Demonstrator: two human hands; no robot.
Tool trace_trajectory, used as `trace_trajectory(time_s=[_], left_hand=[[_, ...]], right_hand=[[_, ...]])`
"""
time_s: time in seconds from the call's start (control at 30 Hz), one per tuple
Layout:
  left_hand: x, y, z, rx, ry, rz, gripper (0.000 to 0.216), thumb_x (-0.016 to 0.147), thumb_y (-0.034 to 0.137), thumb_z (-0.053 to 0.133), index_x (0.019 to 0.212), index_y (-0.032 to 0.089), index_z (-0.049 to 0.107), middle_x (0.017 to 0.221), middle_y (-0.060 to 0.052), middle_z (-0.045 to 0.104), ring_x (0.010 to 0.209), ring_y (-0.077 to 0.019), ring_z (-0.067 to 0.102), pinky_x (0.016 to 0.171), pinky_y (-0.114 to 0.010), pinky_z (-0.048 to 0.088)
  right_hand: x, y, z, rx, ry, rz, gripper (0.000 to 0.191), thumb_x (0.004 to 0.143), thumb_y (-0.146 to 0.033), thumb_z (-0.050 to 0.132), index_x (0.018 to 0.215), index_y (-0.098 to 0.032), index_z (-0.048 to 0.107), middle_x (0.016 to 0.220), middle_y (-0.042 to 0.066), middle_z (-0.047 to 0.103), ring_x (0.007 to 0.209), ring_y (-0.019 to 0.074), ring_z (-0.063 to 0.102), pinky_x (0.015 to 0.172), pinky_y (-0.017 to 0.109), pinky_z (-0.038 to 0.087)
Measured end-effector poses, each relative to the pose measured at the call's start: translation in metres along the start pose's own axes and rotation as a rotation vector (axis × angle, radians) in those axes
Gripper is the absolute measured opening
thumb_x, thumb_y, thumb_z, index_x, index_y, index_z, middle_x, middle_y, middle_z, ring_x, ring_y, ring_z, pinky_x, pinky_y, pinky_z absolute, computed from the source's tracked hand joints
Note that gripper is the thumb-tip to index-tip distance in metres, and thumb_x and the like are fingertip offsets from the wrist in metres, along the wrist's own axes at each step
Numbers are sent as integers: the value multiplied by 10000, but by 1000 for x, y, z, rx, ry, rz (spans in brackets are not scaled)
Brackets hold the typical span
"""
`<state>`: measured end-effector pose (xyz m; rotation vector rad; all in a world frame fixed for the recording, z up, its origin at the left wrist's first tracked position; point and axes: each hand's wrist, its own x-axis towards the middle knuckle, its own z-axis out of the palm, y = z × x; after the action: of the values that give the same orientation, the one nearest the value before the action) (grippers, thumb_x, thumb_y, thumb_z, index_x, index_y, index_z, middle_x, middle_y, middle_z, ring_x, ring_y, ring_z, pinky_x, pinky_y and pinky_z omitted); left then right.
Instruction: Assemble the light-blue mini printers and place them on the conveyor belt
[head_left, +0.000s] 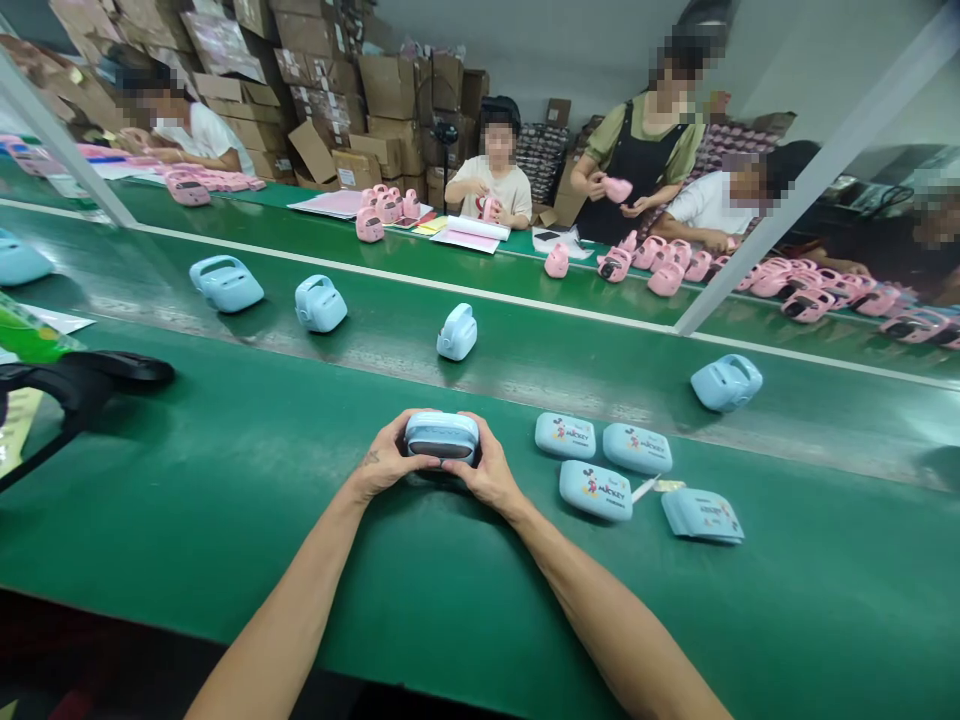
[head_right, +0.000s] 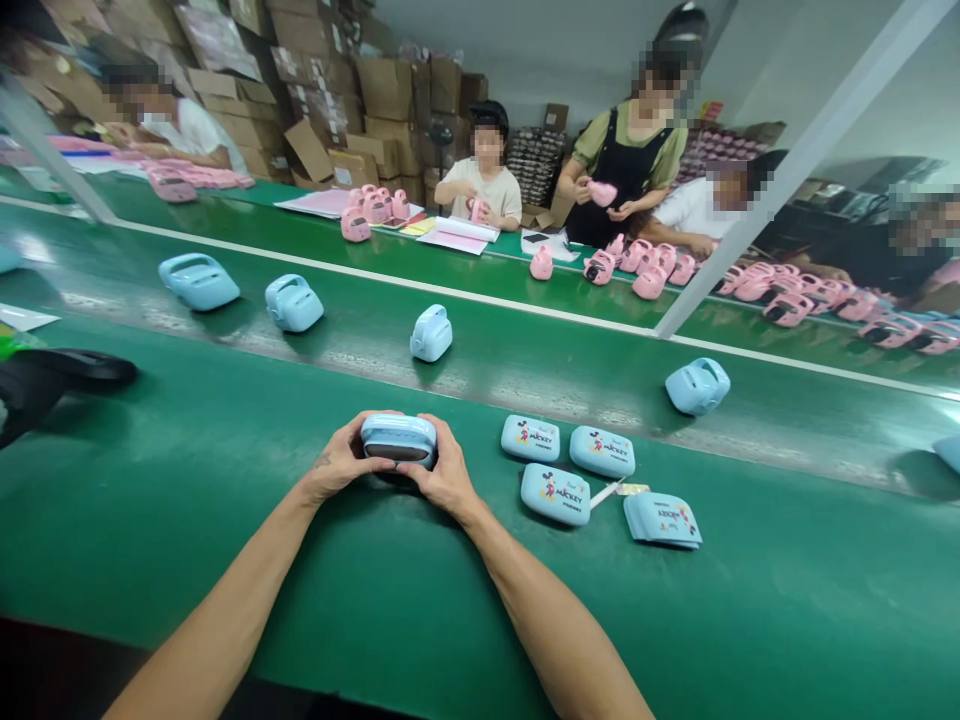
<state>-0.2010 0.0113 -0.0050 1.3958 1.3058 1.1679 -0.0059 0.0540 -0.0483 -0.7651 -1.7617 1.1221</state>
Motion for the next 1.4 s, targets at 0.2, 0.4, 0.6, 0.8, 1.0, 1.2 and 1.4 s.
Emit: trace_trajectory(time_s=[0.2,0.4,0.6,0.8,1.0,1.2,1.4], left_hand=[[-5,-16,2,-82,77,107,663,752,604,740,1269,214,596,1243,-110,688,1126,-317,647,976,-414,514],[-16,-18,16,-53,408,184,666,877,758,432,991,161,704,992,-127,734,864,-282,670,801,-393,510],[-16,-17,26,-125,552,105,720,902,757,327,825,162,726,838,-119,739,760,-269,667,707,-383,502],[-8,-14,28,-134,590,48,687,915,728,317,755,195,719,793,-103,738,749,-264,665,723,-384,506],[-4,-12,21,-109,467,82,684,913,734,320,810,192,723,855,-96,753,808,-262,678,775,-378,513],[7,-18,11,-180,467,165,605,913,694,402,1034,173,684,1067,-121,754,986,-270,695,894,-397,520],[19,-31,-2,-258,621,89,549,832,631,591,1175,204,551,1022,-87,723,903,-233,720,820,-381,565]], right_hand=[[-11,-5,15,-79,28,-37,705,825,-404,713,1444,-210,436,1441,149,549,1329,313,542,1159,483,420],[-20,-4,24,-93,-41,-40,666,816,-403,717,1413,-236,474,1370,144,615,1234,353,611,1075,523,490],[-20,-16,24,-127,-50,-45,576,782,-439,738,1279,-245,520,1173,108,676,988,304,672,879,448,556],[-20,-18,25,-143,-33,-62,535,824,-454,693,1274,-236,502,1141,106,655,990,291,650,893,442,537],[-13,-26,14,-85,-6,-189,528,881,-469,619,1341,-235,509,1414,136,547,1324,332,488,1147,530,370],[14,-50,7,-48,-32,69,178,824,-427,696,847,-251,701,1074,66,698,1030,270,583,979,444,467],[88,-38,-54,35,165,448,383,864,-497,639,688,-157,641,644,8,612,594,150,534,570,285,439]])
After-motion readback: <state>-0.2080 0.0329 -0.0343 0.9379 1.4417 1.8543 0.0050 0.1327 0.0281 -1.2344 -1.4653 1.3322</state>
